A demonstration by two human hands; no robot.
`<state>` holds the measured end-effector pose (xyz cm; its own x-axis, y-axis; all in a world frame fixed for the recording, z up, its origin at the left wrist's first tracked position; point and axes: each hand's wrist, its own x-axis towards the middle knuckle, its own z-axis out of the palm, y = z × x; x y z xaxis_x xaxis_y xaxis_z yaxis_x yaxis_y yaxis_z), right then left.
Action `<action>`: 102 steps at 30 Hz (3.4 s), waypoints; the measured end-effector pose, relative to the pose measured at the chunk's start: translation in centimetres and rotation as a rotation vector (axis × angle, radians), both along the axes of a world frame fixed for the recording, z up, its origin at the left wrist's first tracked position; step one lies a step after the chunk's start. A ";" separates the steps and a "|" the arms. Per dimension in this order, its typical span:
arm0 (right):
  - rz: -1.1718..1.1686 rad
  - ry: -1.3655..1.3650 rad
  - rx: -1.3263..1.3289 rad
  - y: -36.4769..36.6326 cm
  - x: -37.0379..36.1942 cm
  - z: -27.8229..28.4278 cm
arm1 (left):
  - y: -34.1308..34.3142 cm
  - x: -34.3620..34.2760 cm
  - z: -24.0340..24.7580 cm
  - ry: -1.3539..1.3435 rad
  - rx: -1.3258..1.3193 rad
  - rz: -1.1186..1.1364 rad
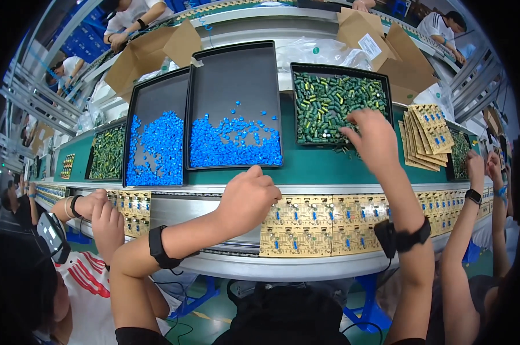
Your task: The person picks up capacitors and blue components from trays and inserts them into circuit boards on a conveyor belt by hand. After placing the components, the person pushes the circuit boards along the assembly line.
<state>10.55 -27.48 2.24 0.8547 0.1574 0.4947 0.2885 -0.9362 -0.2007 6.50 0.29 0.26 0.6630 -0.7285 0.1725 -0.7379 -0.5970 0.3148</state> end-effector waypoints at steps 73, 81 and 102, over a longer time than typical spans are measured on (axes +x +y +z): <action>-0.101 0.433 0.408 6.3 -17.0 -4.0 | -8.6 6.3 1.4 0.412 -0.730 -0.042; -0.089 0.367 0.363 7.0 -16.6 -4.1 | -6.4 5.8 2.3 0.398 -0.635 -0.017; -0.110 0.245 0.070 0.2 3.0 -2.4 | -0.1 0.7 2.0 0.768 -0.227 0.046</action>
